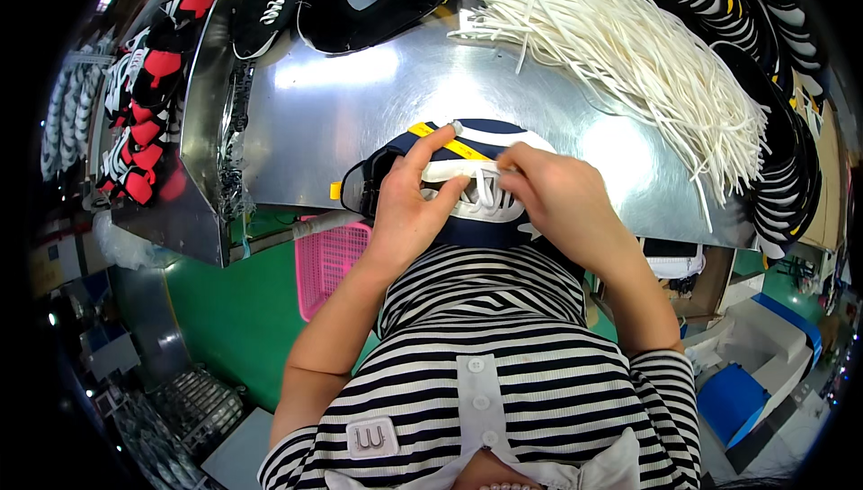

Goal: The person laces a blue and yellow shoe by hand, threading white laces through the eyelets and pulling them tight.

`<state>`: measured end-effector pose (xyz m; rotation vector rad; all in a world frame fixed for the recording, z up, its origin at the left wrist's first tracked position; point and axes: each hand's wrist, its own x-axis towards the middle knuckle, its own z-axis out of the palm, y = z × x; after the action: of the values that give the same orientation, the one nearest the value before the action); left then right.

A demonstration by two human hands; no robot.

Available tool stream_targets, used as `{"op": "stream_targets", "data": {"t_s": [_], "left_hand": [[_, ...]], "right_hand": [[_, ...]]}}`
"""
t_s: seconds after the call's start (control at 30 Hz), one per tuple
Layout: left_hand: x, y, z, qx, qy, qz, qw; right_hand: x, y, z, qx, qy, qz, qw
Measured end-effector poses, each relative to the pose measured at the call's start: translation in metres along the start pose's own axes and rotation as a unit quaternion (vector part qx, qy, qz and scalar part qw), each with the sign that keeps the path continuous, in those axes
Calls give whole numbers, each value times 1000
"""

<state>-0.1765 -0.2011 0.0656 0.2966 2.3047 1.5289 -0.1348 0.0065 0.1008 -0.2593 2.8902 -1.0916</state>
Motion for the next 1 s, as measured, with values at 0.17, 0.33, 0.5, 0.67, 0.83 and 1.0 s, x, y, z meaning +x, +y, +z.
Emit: {"op": "stream_targets", "data": {"t_s": [0.17,0.33,0.5,0.67,0.83,1.0], "left_hand": [[5,7,12,57,79,32,995],[10,22,-8,-137,-67,-43,987],[11,33,-27,-206,-147,-107,961],[17,40,-16,-215,-155,-132,955],[13,38,-13,-201,-122,-98,967],[26,26,-6,-116,-70,-56,989]], "right_hand": [[-3,5,9,173,110,45,978],[4,23,52,146,248,52,956],[5,21,43,223,259,17,940],[8,22,41,50,200,-200,958],[11,19,43,112,212,-152,959],[-19,-16,37,268,111,-263,920]]}}
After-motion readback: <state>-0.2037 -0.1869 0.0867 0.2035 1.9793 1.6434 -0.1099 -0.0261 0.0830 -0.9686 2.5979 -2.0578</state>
